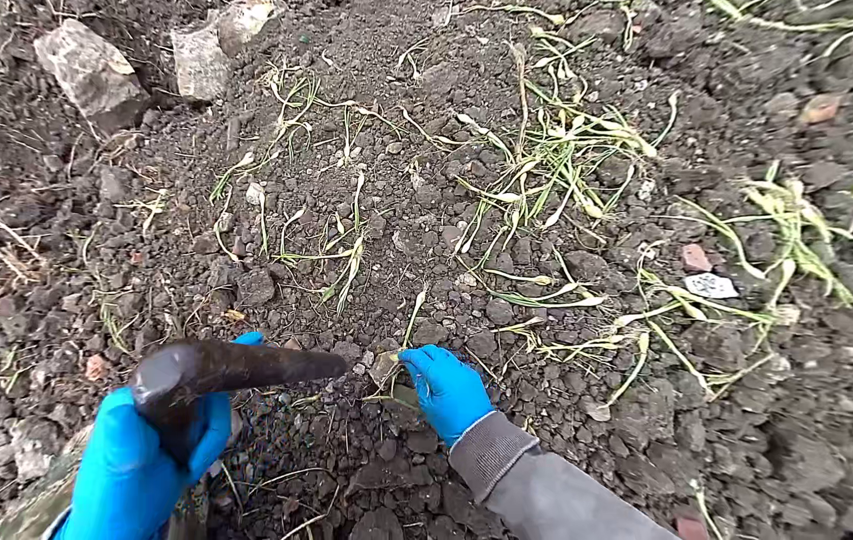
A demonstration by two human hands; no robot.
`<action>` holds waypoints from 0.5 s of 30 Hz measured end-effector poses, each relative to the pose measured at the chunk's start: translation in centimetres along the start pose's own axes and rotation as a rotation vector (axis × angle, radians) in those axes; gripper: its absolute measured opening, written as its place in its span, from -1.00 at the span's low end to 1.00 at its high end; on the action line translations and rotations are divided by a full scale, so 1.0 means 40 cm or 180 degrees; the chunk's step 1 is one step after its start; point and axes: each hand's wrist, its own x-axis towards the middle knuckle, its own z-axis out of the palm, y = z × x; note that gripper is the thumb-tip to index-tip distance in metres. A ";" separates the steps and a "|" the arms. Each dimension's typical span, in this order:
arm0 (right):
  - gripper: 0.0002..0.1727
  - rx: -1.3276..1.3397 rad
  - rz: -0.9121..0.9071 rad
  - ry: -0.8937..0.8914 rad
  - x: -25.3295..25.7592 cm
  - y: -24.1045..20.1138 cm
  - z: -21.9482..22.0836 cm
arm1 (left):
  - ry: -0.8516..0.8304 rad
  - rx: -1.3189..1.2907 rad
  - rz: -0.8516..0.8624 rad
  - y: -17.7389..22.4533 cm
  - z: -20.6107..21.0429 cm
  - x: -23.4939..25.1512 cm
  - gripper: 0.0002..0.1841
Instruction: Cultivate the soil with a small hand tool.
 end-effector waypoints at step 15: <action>-0.60 -0.0800 -0.0240 -0.2269 0.177 -0.143 0.196 | 0.0616 0.0498 -0.0593 -0.135 -0.008 0.027 -0.29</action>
